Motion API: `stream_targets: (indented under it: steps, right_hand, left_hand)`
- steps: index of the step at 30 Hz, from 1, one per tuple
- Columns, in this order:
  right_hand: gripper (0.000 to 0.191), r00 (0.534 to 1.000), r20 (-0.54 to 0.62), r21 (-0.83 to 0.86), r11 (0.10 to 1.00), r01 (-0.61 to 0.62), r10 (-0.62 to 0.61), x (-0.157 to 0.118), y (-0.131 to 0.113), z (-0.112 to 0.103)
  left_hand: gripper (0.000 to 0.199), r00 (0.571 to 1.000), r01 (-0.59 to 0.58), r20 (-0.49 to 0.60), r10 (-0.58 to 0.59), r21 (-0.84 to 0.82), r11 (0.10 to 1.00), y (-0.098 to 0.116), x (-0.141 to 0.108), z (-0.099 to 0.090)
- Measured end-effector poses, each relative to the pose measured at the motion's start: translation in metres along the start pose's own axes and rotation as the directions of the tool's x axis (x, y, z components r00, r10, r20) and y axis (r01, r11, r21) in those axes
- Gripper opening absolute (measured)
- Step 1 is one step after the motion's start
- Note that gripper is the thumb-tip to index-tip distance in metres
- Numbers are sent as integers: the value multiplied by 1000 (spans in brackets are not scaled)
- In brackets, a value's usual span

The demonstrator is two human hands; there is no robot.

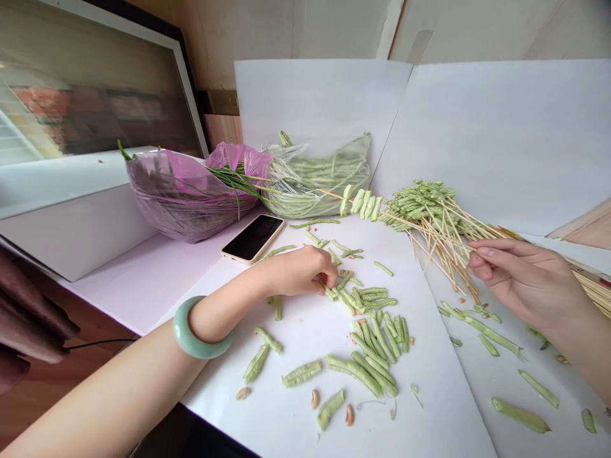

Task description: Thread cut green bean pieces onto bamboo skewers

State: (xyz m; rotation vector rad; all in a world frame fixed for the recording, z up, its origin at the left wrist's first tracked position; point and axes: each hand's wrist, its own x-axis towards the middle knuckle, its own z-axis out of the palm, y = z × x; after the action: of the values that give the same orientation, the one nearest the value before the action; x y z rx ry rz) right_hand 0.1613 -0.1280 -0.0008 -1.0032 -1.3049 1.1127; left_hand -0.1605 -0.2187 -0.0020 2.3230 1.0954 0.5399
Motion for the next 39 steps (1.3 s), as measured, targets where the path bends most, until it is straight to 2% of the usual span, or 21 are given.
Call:
stream_targets:
  steps: [2,4,5,7,9,11,14,16,20,30,37,39]
  right_hand:
    - [28,1000,-4,-3,1000,-7,7,2,1,-3]
    - [28,1000,-12,-8,1000,-16,16,5,3,-7]
    - [29,1000,-15,-12,1000,-20,20,7,3,-10]
    - [29,1000,-15,-24,999,-28,27,10,4,-13]
    - [29,999,-6,-42,999,-33,32,11,4,-16]
    - [28,999,9,-65,997,-35,36,11,3,-15]
    - [26,998,40,-104,994,-41,46,9,1,-12]
    - [25,997,58,-127,991,-46,54,7,0,-10]
    - [26,996,76,-146,988,-45,56,6,0,-10]
    - [29,995,66,-105,993,-62,69,8,2,-12]
    - [29,995,64,-101,992,-70,77,8,3,-13]
    - [29,995,64,-100,992,-71,78,8,3,-12]
  left_hand:
    - [17,996,33,-79,-33,-6,999,-2,0,-2]
    - [12,958,89,-267,-105,-71,993,-4,-1,-5]
    - [8,912,109,-378,-157,-145,983,-5,-1,-7]
    - [3,788,93,-542,-293,-365,926,-7,-1,-10]
    - [6,689,13,-584,-429,-582,813,-8,-1,-12]
    - [9,651,-63,-558,-514,-715,697,-8,-1,-13]
    - [12,653,-109,-517,-554,-788,606,-8,0,-12]
    - [11,664,-117,-502,-554,-802,586,-8,1,-11]
    - [8,658,-130,-501,-562,-811,570,-8,1,-11]
    - [9,630,-115,-524,-574,-793,599,-8,2,-10]
    - [10,627,-96,-529,-571,-781,617,-10,2,-10]
    - [12,638,-93,-534,-554,-768,633,-11,2,-10]
